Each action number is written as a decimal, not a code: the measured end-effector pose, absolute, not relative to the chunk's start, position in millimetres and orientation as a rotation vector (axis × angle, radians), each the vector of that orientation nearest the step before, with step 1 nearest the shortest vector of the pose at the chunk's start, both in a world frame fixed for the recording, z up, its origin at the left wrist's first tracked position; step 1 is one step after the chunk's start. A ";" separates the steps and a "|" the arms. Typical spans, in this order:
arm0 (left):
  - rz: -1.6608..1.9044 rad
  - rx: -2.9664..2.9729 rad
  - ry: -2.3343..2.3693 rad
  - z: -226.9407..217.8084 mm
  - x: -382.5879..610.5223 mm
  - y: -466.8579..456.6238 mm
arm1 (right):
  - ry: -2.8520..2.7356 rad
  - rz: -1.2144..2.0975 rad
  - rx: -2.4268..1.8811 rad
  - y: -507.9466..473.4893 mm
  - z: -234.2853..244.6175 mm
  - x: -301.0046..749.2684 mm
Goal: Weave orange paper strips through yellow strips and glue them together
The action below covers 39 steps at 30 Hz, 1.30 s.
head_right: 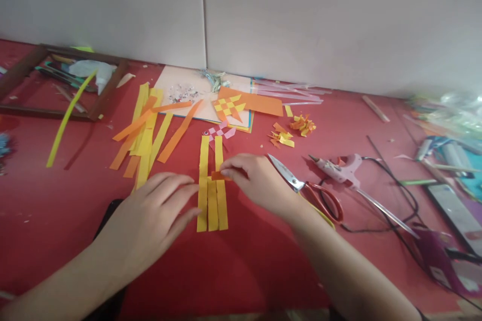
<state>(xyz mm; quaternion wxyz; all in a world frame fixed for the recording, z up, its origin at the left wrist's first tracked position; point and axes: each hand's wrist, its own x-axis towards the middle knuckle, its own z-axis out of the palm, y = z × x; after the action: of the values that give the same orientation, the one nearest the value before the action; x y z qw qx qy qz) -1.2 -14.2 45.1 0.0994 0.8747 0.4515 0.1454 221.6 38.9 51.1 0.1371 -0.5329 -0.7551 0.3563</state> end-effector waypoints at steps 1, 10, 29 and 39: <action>0.406 2.624 1.327 47.5 0.0 -18.6 | -2.168 1.042 -1.561 39.9 49.9 221.8; 0.570 2.781 1.260 23.2 -0.3 -31.6 | -2.018 1.258 -1.664 41.9 38.3 206.0; 0.579 1.419 1.260 22.4 -7.1 27.1 | -1.870 1.327 -1.576 36.8 40.7 196.1; 0.543 1.611 1.351 18.1 -9.2 26.1 | -1.819 1.378 -1.664 41.2 28.9 198.1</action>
<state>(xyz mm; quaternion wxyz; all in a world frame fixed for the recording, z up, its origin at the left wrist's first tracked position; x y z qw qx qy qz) -9.2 26.1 18.1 0.4662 0.6565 0.5502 0.2213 198.1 41.2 28.9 0.1582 -0.5818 -0.6360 0.4817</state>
